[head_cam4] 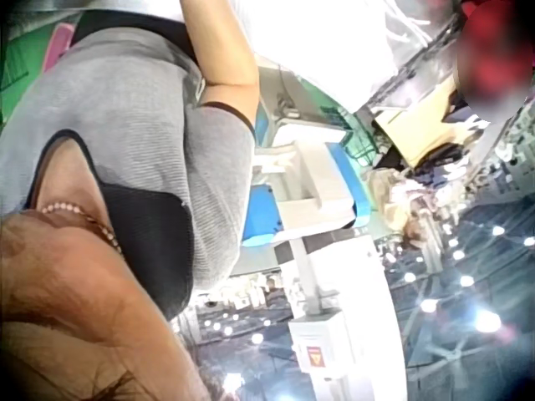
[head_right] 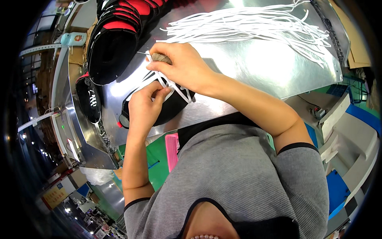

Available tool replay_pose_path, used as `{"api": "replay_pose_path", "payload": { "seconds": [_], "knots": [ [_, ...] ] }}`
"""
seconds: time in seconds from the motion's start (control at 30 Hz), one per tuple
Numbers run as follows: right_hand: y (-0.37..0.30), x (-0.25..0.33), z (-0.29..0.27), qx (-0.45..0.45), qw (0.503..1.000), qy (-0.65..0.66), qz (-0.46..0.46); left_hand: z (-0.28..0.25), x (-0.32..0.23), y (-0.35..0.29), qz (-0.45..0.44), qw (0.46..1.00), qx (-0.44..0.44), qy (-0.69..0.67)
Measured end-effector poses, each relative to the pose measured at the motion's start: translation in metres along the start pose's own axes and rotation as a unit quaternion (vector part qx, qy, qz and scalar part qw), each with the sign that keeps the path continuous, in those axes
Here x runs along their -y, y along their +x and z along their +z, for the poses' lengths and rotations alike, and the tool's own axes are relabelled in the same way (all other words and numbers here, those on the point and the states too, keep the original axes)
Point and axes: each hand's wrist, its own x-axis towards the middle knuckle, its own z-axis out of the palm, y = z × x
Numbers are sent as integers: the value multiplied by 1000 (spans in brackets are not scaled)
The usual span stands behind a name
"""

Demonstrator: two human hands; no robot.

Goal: The person places a stack of shoe uppers into a basket, then threads white laces through shoe uppers on a work table using a small hand tool.

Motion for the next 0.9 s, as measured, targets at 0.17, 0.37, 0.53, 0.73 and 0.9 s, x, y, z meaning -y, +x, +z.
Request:
{"api": "replay_pose_path", "payload": {
  "seconds": [0.17, 0.37, 0.53, 0.73, 0.9],
  "knots": [
    [-21, -18, -16, 13, 999, -42, 29, 4, 8, 7, -107, 985, 70, -118],
    [-57, -16, -18, 76, 989, -85, 97, 3, 8, 8, -114, 976, 79, -165],
    [-58, -26, -15, 101, 983, -142, 57, 0, 8, 14, -124, 980, 105, -116],
    [-54, -25, -11, 101, 980, -163, 54, 2, 10, 15, -135, 976, 109, -134],
    [-52, -19, -10, 110, 970, -207, 67, 2, 13, 9, -117, 974, 91, -168]
  ]
}}
